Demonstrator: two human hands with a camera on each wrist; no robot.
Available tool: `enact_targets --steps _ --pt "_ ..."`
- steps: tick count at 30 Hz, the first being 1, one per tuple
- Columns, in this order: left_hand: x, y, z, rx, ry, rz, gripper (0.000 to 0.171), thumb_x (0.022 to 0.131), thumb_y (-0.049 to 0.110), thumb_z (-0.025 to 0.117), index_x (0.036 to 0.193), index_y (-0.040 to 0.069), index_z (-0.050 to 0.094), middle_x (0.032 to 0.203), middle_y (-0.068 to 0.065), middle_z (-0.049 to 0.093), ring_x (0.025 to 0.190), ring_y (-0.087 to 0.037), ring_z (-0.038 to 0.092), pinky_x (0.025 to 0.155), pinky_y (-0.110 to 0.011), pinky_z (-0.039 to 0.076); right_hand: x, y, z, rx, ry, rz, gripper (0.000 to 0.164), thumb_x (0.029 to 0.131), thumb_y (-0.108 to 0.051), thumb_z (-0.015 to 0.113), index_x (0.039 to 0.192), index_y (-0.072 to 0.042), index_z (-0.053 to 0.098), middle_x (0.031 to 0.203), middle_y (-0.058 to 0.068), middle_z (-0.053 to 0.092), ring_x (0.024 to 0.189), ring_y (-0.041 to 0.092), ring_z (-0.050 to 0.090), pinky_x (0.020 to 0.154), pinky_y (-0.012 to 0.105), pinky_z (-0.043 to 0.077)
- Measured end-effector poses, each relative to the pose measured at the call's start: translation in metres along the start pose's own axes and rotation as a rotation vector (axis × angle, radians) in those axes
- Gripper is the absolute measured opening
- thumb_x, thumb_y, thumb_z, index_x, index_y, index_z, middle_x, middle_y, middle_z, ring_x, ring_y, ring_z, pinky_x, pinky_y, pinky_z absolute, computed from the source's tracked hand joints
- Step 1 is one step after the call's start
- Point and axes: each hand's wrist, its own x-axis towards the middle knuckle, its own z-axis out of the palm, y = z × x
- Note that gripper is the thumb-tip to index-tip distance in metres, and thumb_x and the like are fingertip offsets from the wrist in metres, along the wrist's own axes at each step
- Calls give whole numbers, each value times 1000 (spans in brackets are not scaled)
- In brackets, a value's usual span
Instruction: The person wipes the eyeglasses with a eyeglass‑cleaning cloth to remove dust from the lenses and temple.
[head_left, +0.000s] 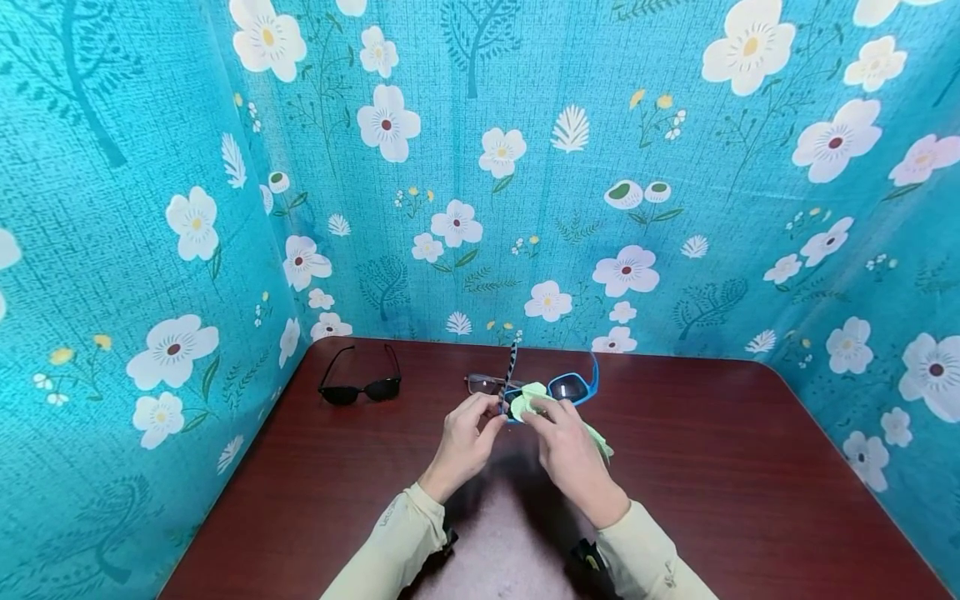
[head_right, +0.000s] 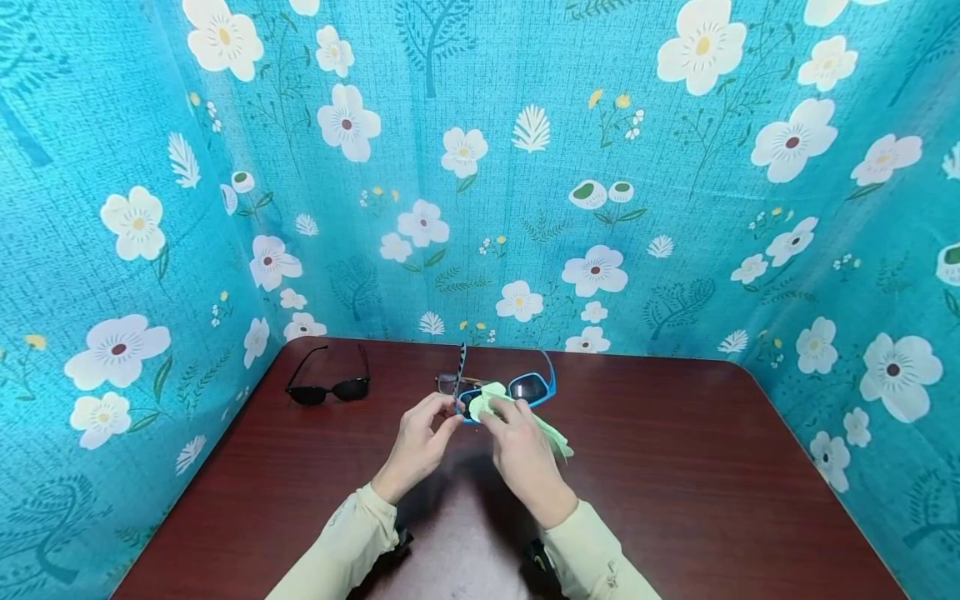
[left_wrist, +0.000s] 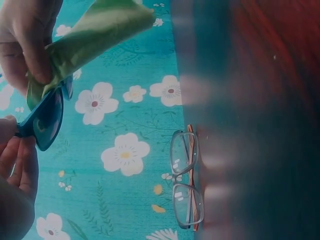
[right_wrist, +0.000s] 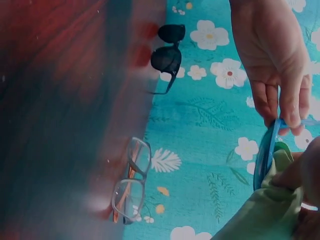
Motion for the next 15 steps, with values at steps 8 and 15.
enact_targets --steps 8,15 --pt "2 2 -3 38 -24 17 14 84 3 69 96 7 63 85 1 59 75 -7 55 66 -19 46 1 3 -6 16 -9 -49 27 70 12 65 91 -4 70 97 7 68 86 25 55 75 34 47" --pt "1 3 1 49 -36 14 16 82 1 69 96 7 64 82 3 57 73 -7 54 65 -20 46 2 3 -3 59 -32 -104 30 72 12 63 95 -6 71 99 6 68 87 24 54 75 34 46"
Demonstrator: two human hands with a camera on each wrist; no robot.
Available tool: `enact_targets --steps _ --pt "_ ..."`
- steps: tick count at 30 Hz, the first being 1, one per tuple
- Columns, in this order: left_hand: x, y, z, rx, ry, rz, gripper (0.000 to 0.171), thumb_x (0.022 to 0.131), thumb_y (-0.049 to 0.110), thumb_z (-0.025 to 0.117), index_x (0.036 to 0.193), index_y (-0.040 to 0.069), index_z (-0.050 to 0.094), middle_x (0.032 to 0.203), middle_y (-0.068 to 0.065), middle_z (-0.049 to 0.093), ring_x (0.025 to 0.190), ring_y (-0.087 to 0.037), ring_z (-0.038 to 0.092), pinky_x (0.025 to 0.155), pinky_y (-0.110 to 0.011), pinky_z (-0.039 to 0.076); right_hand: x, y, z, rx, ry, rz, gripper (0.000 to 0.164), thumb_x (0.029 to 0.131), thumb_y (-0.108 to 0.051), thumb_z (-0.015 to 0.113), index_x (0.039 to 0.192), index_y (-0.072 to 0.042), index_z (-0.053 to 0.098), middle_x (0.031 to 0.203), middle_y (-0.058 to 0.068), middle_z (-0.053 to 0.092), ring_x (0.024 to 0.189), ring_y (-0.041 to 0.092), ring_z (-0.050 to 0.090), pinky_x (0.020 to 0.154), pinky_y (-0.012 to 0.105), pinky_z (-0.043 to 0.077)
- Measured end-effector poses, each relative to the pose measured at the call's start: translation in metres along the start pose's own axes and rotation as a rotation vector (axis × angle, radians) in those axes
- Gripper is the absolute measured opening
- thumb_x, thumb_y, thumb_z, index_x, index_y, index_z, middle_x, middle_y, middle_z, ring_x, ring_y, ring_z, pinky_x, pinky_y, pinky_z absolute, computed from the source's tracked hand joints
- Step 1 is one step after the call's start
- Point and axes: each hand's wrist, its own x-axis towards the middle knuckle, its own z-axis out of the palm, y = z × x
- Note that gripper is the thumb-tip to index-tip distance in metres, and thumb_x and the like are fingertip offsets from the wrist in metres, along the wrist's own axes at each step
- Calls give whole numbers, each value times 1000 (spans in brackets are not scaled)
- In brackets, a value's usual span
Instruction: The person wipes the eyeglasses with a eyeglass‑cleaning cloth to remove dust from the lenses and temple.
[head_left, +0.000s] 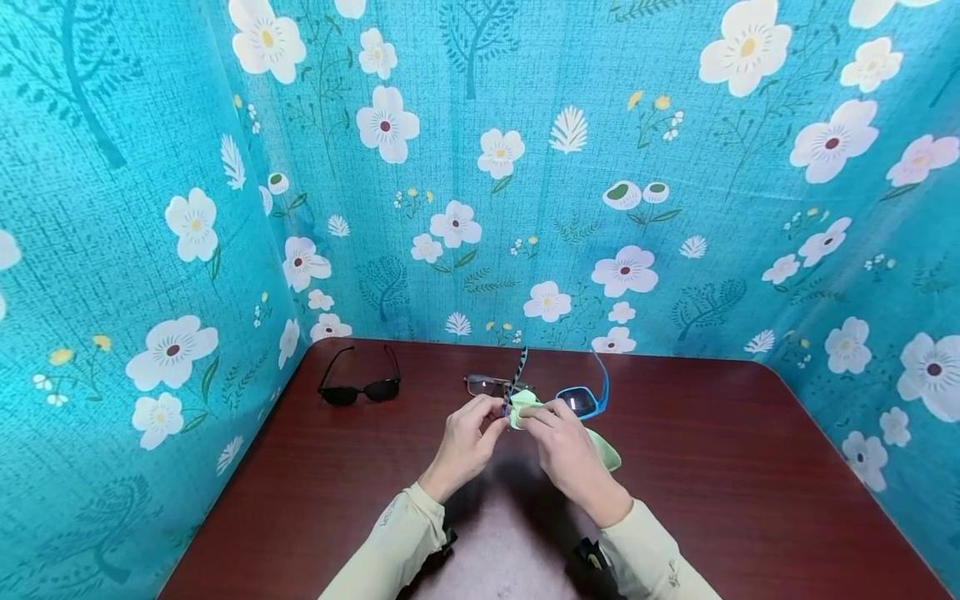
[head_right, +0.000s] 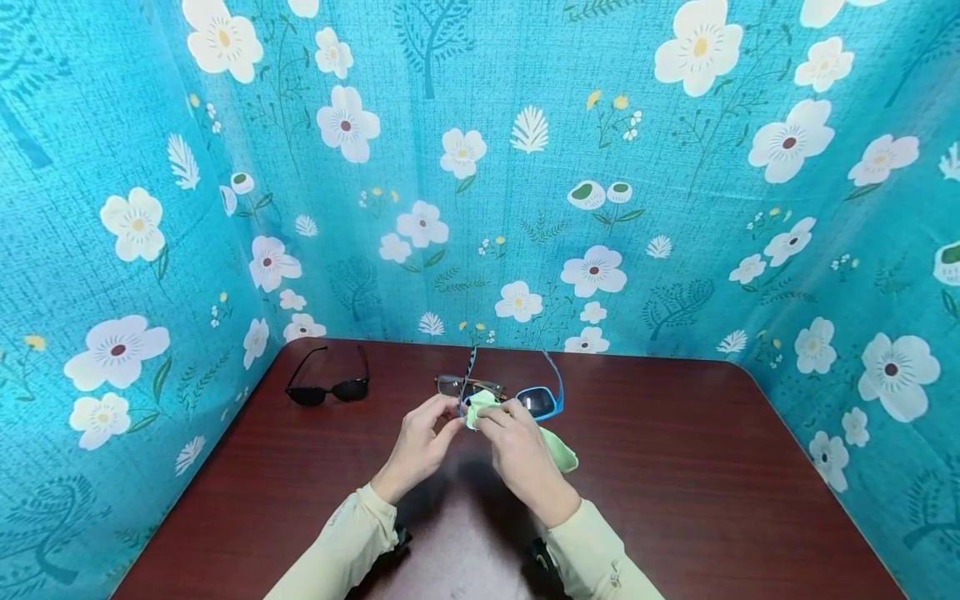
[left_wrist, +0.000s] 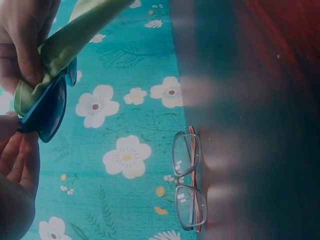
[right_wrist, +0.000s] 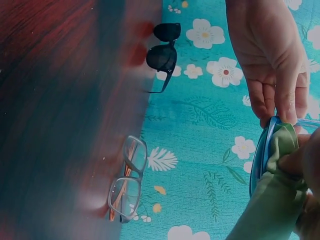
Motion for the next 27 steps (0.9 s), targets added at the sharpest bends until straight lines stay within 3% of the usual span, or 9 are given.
enact_targets --steps 10,16,27 --pt "-6 2 4 -24 -50 -24 15 85 4 68 97 9 63 84 4 57 74 -6 55 66 -19 46 1 0 1 -82 -12 35 33 68 11 70 96 -6 73 99 7 67 82 25 52 70 36 47" --pt "-6 4 3 -38 -48 -1 15 85 4 69 99 8 64 85 3 58 72 -7 54 63 -17 45 -1 0 -1 -134 -53 83 30 70 10 70 95 -6 73 99 7 67 80 25 51 69 35 46" --pt "1 9 -8 2 -40 0 17 85 5 69 102 3 67 83 2 57 72 -7 50 59 -17 42 -8 -2 -10 -10 -112 55 30 71 6 74 97 -8 71 97 1 67 81 16 51 70 28 48"
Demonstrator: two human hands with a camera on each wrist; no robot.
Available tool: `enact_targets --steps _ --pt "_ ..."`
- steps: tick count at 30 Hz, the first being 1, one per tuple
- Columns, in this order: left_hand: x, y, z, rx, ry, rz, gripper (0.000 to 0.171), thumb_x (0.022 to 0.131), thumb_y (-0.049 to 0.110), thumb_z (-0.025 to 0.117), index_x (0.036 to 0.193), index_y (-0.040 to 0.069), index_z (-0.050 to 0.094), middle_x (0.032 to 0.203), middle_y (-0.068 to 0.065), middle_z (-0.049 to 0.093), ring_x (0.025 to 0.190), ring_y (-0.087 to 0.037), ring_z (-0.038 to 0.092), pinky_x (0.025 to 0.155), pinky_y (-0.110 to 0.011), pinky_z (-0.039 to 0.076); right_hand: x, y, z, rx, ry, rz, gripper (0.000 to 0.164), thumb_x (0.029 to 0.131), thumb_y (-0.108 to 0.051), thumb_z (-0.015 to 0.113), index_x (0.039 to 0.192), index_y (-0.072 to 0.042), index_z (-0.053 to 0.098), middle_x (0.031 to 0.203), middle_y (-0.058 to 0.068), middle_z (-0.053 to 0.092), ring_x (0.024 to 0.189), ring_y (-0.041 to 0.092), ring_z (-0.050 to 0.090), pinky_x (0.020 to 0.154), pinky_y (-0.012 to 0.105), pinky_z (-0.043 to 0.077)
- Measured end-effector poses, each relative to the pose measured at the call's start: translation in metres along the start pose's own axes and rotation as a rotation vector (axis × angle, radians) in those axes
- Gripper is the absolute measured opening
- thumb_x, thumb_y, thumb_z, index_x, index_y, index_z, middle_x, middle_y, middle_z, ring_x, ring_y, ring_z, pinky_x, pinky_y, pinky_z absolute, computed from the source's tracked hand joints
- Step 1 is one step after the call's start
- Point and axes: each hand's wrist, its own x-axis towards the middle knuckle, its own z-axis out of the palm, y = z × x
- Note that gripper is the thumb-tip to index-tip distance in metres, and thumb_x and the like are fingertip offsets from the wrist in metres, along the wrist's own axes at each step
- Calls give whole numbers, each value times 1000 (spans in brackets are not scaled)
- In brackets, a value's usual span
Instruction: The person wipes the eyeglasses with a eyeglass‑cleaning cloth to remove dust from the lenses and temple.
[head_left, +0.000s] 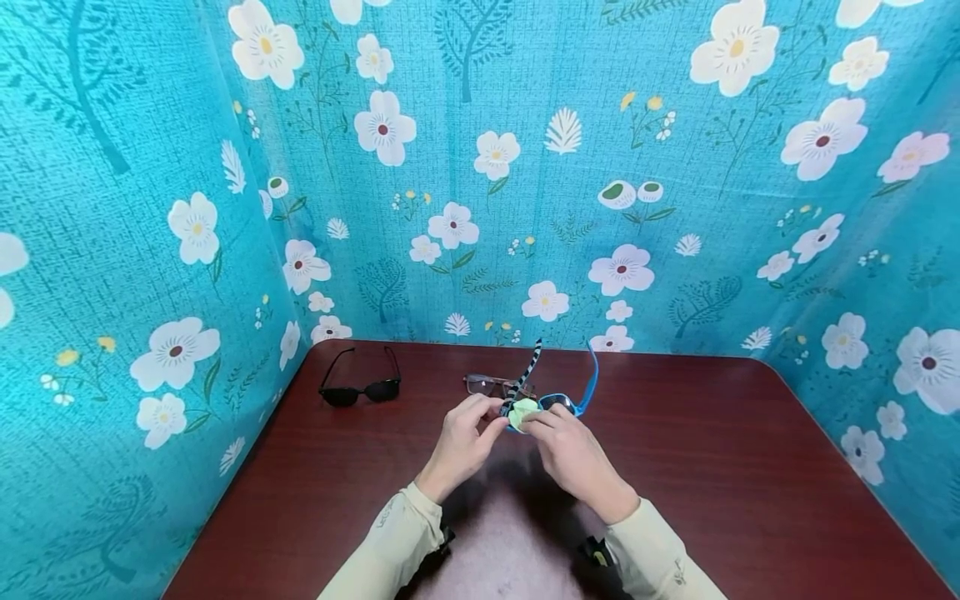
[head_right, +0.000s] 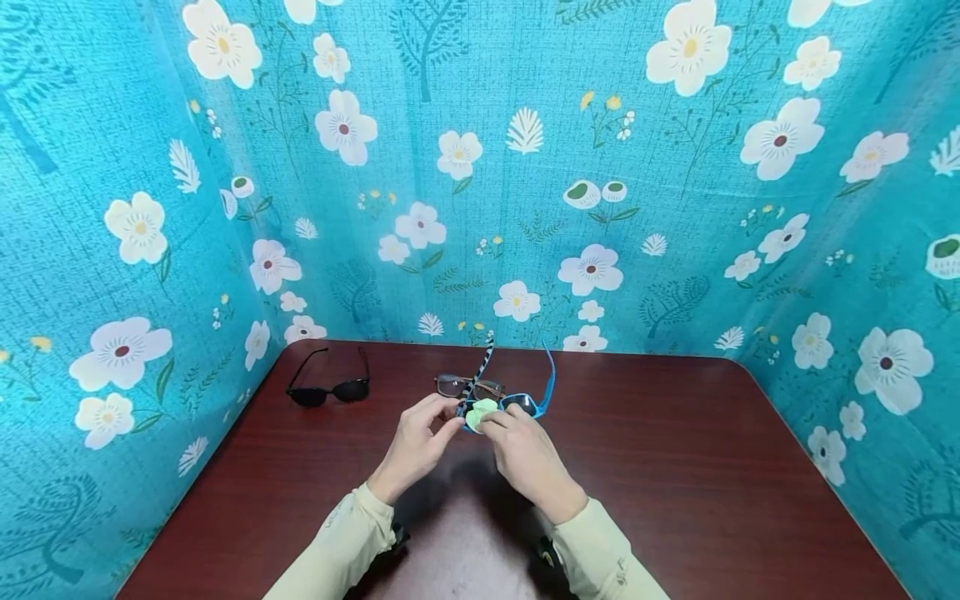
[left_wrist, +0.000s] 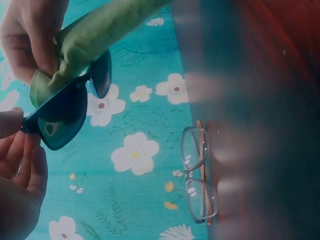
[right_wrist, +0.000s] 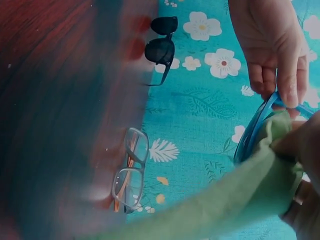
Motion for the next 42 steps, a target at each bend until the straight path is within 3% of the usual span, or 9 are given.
enact_targets --steps 5,10,18,25,33,37,42 --pt "4 1 -5 28 10 32 19 85 6 69 103 2 68 85 1 59 77 -9 51 64 -19 44 -6 3 0 97 65 30 28 76 3 74 102 -8 69 100 1 65 88 15 56 74 29 51" --pt "8 1 -10 66 8 52 20 84 8 70 103 4 70 89 1 63 83 -10 53 70 -22 45 -10 9 1 165 207 103 27 79 6 68 106 -2 67 98 5 63 90 19 58 76 32 50" --pt "13 4 -16 138 -10 87 19 82 8 72 101 5 72 90 0 64 85 -12 54 69 -22 45 -9 15 -7 194 376 157 21 81 7 64 100 0 68 98 9 63 88 21 59 67 25 48" --pt "17 6 -20 202 2 118 20 81 7 71 101 5 73 87 1 63 79 -11 51 65 -21 43 -3 15 -12 174 590 196 24 79 14 59 98 3 69 96 12 65 71 17 56 56 20 40" --pt "22 4 -23 273 -15 139 20 81 8 70 100 5 74 86 1 63 77 -13 50 70 -27 42 0 15 -15 176 701 288 24 79 14 61 98 3 69 96 13 66 77 20 59 64 17 42" --pt "24 5 -23 295 -20 139 19 81 8 71 99 6 74 85 2 63 78 -14 50 71 -28 42 3 15 -14 193 735 270 26 77 15 61 98 3 69 96 14 65 81 24 61 73 14 43" --pt "27 8 -20 302 -16 144 19 79 8 75 98 7 74 84 2 63 78 -14 51 70 -29 43 12 11 -7 198 735 130 18 85 6 59 99 5 69 95 16 65 84 29 62 84 17 45"
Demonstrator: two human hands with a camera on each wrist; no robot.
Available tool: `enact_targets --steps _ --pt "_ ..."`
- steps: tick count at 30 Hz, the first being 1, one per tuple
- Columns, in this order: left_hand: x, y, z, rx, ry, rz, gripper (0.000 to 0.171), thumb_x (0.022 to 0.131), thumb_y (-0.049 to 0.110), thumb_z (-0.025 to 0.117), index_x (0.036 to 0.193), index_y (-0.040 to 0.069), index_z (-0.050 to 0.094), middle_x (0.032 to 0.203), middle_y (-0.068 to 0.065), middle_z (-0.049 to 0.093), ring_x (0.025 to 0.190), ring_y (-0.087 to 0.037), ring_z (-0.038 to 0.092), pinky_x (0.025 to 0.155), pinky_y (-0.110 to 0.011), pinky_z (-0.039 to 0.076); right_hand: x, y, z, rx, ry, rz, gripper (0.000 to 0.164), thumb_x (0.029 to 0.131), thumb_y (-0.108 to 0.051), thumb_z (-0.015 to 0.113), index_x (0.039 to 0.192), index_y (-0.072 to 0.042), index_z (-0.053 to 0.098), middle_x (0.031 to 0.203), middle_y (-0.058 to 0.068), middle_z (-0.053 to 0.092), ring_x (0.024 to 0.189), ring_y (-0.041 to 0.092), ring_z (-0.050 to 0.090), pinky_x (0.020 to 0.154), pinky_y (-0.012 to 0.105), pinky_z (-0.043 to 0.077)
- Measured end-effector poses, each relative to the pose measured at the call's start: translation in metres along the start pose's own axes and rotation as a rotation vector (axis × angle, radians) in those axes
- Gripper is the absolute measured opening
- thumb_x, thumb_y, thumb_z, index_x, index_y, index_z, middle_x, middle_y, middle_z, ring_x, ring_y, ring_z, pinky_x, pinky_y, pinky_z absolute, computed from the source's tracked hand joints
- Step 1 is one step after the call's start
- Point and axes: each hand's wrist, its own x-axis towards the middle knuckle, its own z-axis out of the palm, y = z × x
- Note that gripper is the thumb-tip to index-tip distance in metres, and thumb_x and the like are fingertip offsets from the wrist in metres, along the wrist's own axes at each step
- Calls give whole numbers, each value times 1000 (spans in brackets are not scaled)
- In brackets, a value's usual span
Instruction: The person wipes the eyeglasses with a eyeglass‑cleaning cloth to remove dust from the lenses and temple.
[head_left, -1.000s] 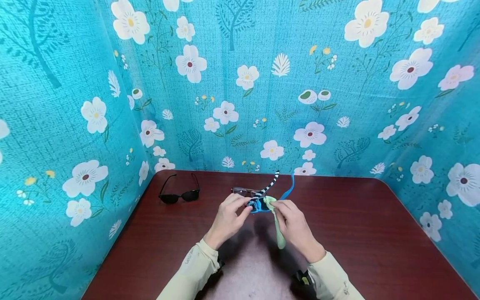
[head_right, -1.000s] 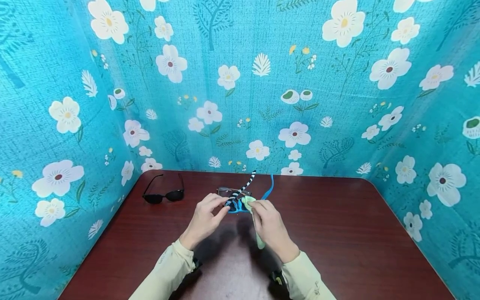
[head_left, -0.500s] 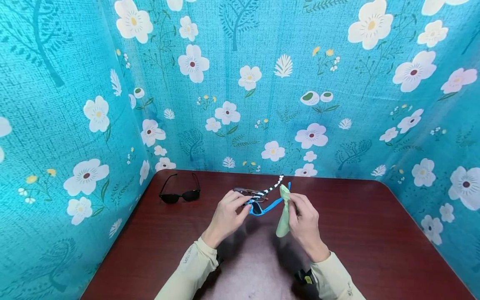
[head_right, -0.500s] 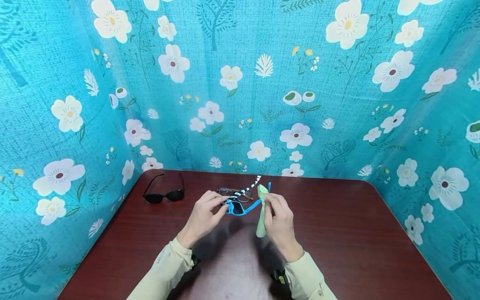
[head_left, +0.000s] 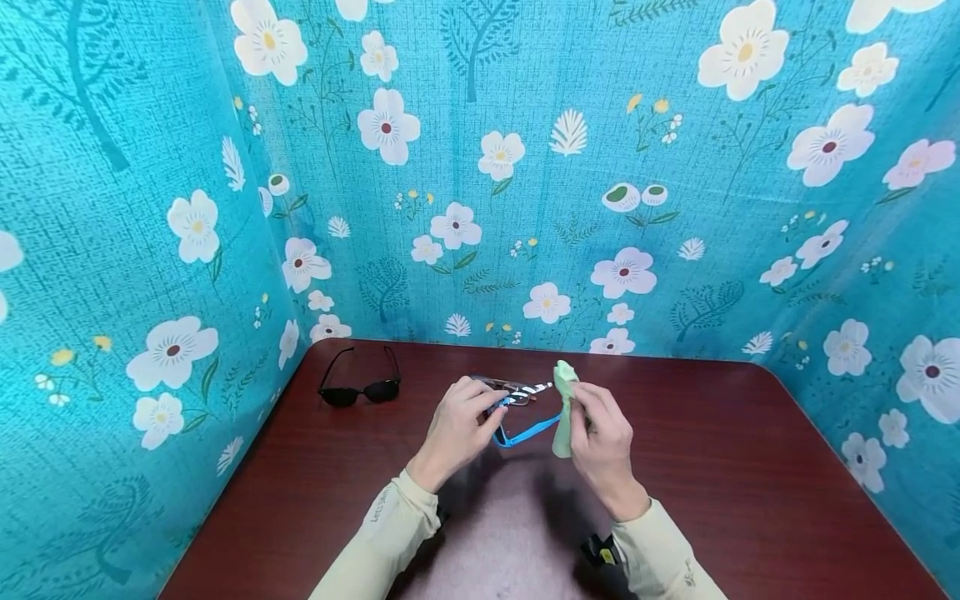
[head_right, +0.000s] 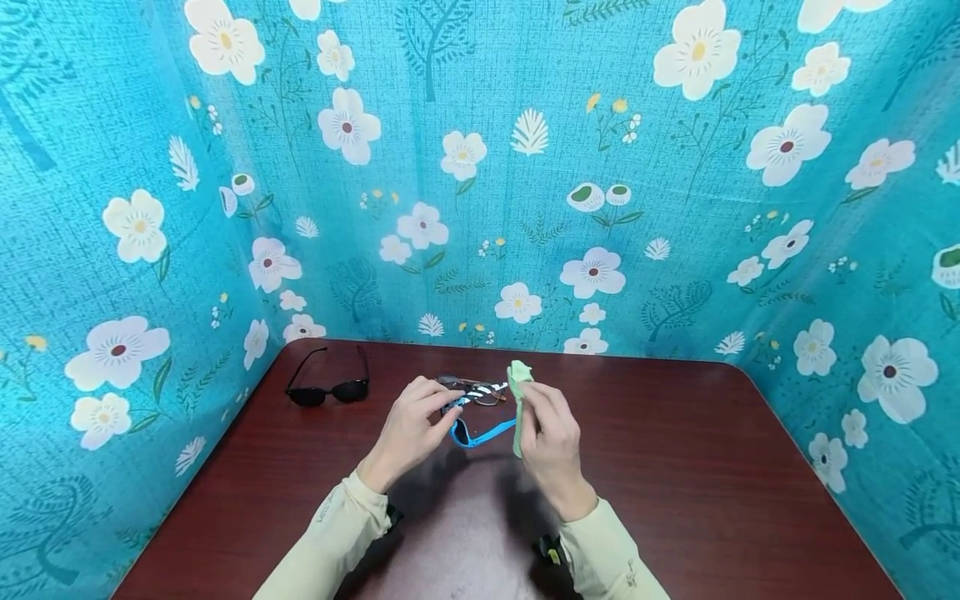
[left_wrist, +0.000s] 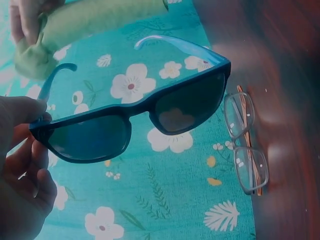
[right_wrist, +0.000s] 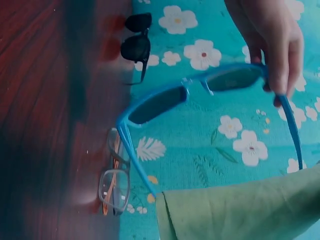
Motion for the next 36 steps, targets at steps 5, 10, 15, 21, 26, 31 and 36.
enact_targets --steps 5,10,15,21,26,31,36 --pt "2 4 4 -5 -8 0 19 82 13 73 100 6 74 85 1 64 78 -14 52 70 -28 43 0 -8 13 25 -65 -131 23 96 -10 53 99 4 70 96 15 66 83 29 62 81 28 48" --pt "2 7 7 2 -3 13 17 82 12 72 98 5 74 84 0 64 76 -14 53 66 -26 45 -1 -13 18 8 -170 -159 23 97 -12 52 103 2 70 102 13 66 87 26 62 74 32 51" --pt "2 8 7 15 -24 14 16 82 12 72 97 6 73 86 0 65 79 -14 54 68 -27 47 -4 -13 17 -12 -298 -107 27 98 -17 51 111 1 67 113 15 61 98 27 62 80 34 51" --pt "3 8 8 26 -69 22 15 85 13 69 98 7 73 90 0 65 82 -15 55 74 -28 48 -6 -9 15 -92 -413 -100 28 95 -11 54 117 3 63 116 16 59 101 28 60 79 40 52" --pt "3 9 8 26 -95 23 14 87 13 68 98 7 73 89 0 65 82 -15 55 74 -28 48 -5 -7 15 -117 -428 -126 39 76 6 71 114 5 64 113 17 60 100 30 61 81 41 51" --pt "4 9 8 36 -114 25 14 87 14 68 98 9 73 88 2 64 81 -13 54 73 -26 47 -5 -6 14 -117 -429 -125 37 76 6 72 112 6 64 112 18 61 101 30 60 83 41 50" --pt "3 9 8 38 -130 24 15 87 14 67 99 8 73 86 1 63 79 -13 52 71 -26 46 -6 -3 11 -124 -428 -127 26 96 -11 53 112 6 64 114 18 60 104 30 59 84 40 50"
